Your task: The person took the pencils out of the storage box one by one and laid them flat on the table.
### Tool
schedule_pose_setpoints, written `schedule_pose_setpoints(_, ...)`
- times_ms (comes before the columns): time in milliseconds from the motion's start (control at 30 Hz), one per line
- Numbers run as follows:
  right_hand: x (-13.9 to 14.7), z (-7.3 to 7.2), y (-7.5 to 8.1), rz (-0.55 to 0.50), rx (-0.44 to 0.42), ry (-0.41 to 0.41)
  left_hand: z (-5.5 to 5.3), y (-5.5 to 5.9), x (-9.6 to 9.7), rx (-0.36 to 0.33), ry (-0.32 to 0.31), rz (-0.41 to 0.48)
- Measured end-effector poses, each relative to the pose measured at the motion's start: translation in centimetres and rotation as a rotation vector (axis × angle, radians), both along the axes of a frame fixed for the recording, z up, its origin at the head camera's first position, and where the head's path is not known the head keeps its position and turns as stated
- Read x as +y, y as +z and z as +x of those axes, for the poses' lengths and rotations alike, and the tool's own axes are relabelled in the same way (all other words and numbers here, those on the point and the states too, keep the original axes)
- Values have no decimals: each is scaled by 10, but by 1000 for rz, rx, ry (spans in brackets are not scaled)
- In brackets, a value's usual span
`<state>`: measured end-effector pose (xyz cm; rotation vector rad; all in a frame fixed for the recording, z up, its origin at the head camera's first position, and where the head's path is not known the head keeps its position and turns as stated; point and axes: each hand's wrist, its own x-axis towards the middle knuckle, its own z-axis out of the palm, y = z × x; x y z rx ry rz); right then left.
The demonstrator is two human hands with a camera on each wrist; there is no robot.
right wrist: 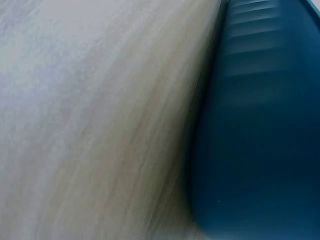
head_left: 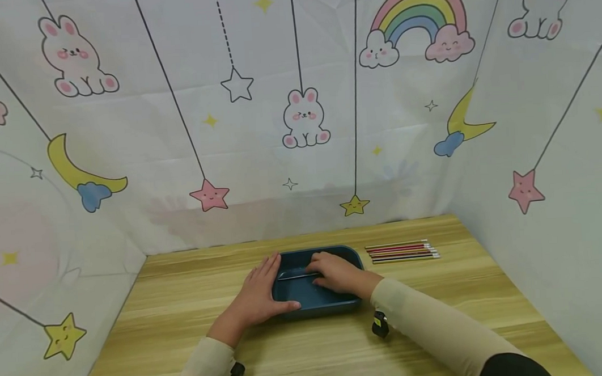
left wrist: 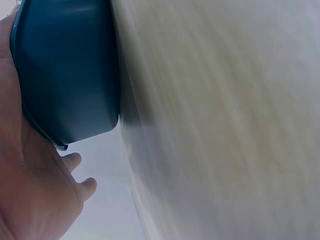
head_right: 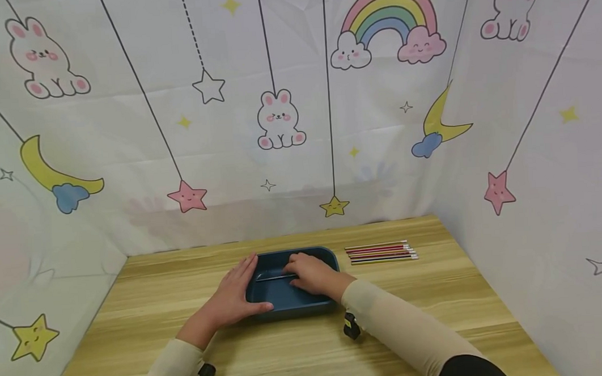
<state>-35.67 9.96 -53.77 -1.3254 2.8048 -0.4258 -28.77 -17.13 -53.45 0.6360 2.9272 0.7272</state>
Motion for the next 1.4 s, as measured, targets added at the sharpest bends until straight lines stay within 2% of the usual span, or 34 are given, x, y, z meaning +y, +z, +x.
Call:
schedule_pose_setpoints(200,2,-4,0,-41,-82,51,1,2,0,-14,0,7)
schedule_pose_setpoints(467,3,-6,3,-67,-186,102,0,0,0,-9,-4,7)
schedule_pose_setpoints(967,2,-5,6,-68,-195,128,-1,-2,-2,-14,-9,4)
schedule_pose_setpoints(1400,4,-7,3,-110,-314,130,1,1,0,-19,0,13)
